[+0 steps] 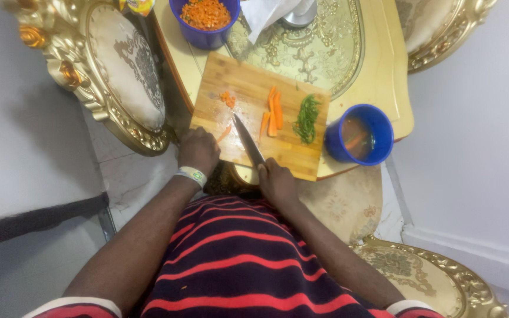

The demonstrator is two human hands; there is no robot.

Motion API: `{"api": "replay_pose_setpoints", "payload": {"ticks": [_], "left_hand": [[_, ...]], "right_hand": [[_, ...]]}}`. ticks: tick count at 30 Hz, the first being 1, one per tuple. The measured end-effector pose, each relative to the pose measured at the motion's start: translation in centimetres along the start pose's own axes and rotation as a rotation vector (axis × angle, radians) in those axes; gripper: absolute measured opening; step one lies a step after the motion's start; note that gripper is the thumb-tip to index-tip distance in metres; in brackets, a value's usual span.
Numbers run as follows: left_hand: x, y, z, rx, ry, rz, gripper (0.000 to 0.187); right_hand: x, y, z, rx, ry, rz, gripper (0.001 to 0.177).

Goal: The person chops a carrot into small pieces on a wooden cutting board using a knife, while other bowls of chopped vegetables sit on the table nearby.

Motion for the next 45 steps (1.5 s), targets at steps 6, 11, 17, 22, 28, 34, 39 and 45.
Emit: {"api": "replay_pose_setpoints", "payload": {"ticks": [6, 11, 17, 22, 28, 34, 39, 45], "left_hand": [[-0.1, -0.6, 0.9, -0.226, -0.018, 0.161, 0.031], [-3.1, -0.2, -0.2, -0.022, -0.111, 0.123, 0.033], [-2.4, 2.8, 0.9, 0.131, -0.033, -0.033, 0.027], [-2.2, 3.6, 3.5, 0.175, 0.017, -0.028, 0.020], [-2.1, 1.7, 5.0, 0.089, -0.012, -0.046, 0.019], [-1.7, 0.7, 4.0, 0.085, -0.043, -0.071, 0.018], [-2.1, 0.9, 3.9, 0.173, -0.066, -0.119, 0.016], [-2.3, 0.6, 4.4, 0.051, -0.116, -0.084, 0.016]], "right_hand": [[0.6, -1.0, 0.2, 0.028, -0.035, 0.158, 0.028], [1.6, -0.8, 0.2, -0.031, -0.003, 0.122, 0.027], [2.5, 3.0, 1.5, -0.143, -0.090, -0.052, 0.018], [-2.0, 3.1, 2.7, -0.218, -0.162, -0.058, 0.059], [-3.8, 3.8, 3.1, -0.283, -0.065, -0.126, 0.085], [-4.4, 4.6, 4.2, -0.269, -0.098, -0.196, 0.086], [-6.3, 3.4, 5.2, -0.237, -0.075, -0.094, 0.082], [-5.9, 4.1, 4.7, -0.227, -0.110, -0.074, 0.076]]}}
Point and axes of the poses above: each hand's wrist, its own z-axis towards the middle knuckle, its own y-axis out of the palm, x = y × z, the point moved 4 cm from there along z, towards the middle knuckle, and after that the axes turned 15 degrees about z, right-handed, at the moved point
